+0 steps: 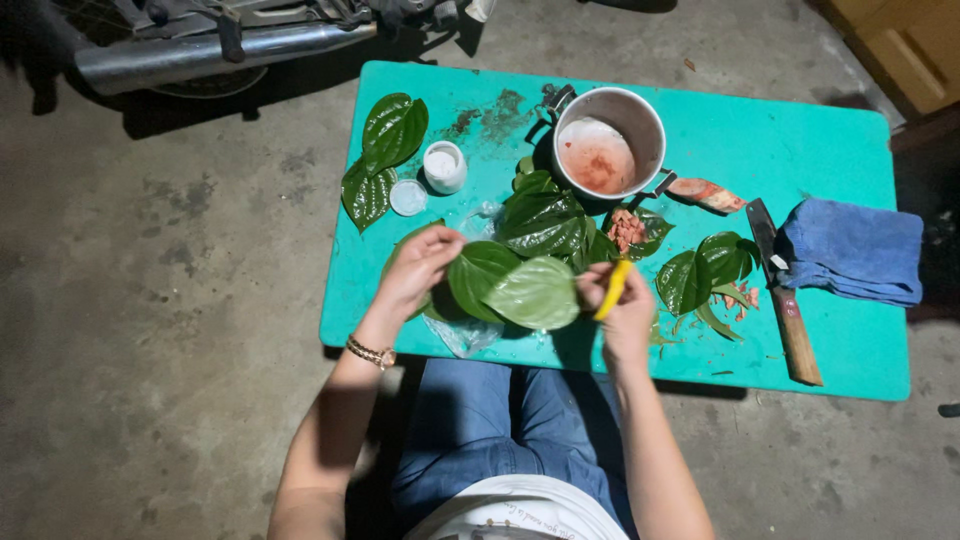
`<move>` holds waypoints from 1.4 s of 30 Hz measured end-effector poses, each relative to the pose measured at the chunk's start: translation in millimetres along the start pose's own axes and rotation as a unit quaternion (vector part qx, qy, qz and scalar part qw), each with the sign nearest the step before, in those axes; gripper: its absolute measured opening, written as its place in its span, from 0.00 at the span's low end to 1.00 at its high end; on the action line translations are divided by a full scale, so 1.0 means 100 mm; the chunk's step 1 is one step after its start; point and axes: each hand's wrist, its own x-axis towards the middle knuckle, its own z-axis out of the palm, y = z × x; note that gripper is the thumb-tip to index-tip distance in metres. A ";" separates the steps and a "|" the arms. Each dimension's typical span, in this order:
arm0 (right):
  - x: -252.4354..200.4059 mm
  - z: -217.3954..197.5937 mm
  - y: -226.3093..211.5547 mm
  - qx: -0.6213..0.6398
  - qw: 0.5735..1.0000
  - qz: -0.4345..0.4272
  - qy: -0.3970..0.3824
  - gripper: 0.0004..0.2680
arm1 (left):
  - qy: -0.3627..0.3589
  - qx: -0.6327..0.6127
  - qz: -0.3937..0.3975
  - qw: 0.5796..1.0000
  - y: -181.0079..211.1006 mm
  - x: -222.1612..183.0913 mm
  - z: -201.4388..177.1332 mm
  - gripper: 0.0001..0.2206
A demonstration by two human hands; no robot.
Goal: The person uses yellow-handled scissors to trim the edges of large green leaves on a teal table. They repeatedly pick up leaves, cut along the edges, and place the trimmed leaves into a pile. A pot, knife, and cloth are also present on the table.
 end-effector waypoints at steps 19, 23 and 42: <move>-0.04 -0.78 -0.25 -0.011 0.997 0.030 0.063 0.11 | -0.174 0.429 0.376 0.803 0.21 -0.23 2.11 0.13; -0.11 -0.91 -0.34 0.047 0.992 0.031 0.110 0.11 | -0.195 0.365 0.264 0.871 -0.08 -0.22 2.39 0.17; -0.29 -1.50 -0.27 0.018 0.984 0.144 0.101 0.13 | -0.206 0.157 0.047 0.965 -0.57 0.11 2.59 0.19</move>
